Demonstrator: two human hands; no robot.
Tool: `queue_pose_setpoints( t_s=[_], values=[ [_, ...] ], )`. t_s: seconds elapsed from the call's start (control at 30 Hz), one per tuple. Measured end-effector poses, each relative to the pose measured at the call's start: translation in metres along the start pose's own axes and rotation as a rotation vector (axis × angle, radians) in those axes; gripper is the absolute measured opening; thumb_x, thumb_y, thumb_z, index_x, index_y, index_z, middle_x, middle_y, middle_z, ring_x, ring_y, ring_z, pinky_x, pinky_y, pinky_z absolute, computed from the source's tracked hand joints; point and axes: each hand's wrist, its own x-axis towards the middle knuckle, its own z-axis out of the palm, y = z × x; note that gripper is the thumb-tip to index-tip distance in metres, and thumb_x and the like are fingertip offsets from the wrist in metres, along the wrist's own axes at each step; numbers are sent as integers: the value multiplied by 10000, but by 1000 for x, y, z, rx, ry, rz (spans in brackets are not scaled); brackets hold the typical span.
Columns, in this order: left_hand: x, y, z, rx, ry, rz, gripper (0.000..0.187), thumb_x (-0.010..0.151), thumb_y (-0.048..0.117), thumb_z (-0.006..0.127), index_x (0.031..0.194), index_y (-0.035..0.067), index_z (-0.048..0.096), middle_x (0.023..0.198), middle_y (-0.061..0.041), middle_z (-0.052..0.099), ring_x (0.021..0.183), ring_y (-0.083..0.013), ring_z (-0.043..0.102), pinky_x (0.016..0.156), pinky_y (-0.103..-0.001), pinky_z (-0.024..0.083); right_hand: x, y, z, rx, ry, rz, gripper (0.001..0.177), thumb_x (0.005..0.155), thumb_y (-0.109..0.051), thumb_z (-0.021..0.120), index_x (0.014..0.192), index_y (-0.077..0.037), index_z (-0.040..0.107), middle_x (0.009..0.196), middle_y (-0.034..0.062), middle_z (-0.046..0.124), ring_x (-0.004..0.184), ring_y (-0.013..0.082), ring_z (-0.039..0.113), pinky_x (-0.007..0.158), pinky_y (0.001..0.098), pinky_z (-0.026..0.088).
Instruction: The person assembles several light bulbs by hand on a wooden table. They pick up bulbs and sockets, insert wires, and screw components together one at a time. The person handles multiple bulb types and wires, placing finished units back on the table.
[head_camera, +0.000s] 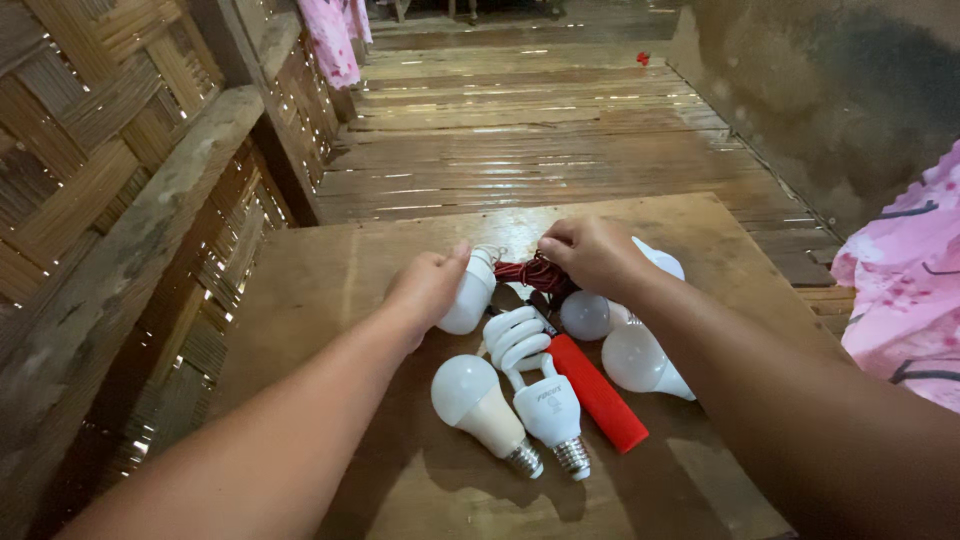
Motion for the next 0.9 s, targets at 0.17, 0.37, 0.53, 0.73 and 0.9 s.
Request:
queue_pose_setpoints(
  t_s=[0.17, 0.37, 0.53, 0.73, 0.9],
  values=[
    [-6, 2, -2, -3, 54, 31, 588, 899, 585, 596, 1122, 57, 723, 1082, -185, 741, 978, -313, 713, 865, -439, 533, -9, -7, 3, 127, 34, -12, 322, 949, -342, 632, 1092, -79, 750, 919, 157, 772, 833, 273, 742, 762, 401, 555],
    [-23, 11, -8, 29, 50, 29, 758, 727, 399, 837, 1368, 104, 561, 1313, -146, 615, 1111, -285, 676, 904, -390, 568, -11, -11, 2, 138, -31, -7, 318, 933, -352, 671, 1010, -62, 776, 831, 168, 766, 753, 275, 708, 700, 403, 544],
    [-34, 15, -7, -104, -17, -40, 734, 808, 441, 769, 1410, 99, 525, 1278, -157, 671, 1103, -267, 703, 916, -389, 571, -13, -9, 3, 61, -57, -24, 324, 909, -358, 717, 919, -40, 778, 793, 188, 734, 713, 307, 683, 686, 427, 529],
    [-32, 10, -5, -80, -12, -27, 605, 857, 522, 686, 1235, 49, 694, 1109, -146, 771, 979, -253, 752, 853, -388, 573, -15, -4, 4, 17, -65, -124, 251, 828, -305, 757, 865, -58, 784, 827, 155, 747, 754, 288, 706, 697, 413, 539],
    [-32, 2, -5, -76, -3, 6, 553, 877, 540, 637, 1147, 75, 764, 1018, -122, 790, 903, -232, 741, 824, -376, 555, -18, -8, 2, 24, -116, -58, 252, 841, -312, 724, 964, -104, 796, 861, 146, 783, 773, 278, 748, 721, 402, 559]
  ],
)
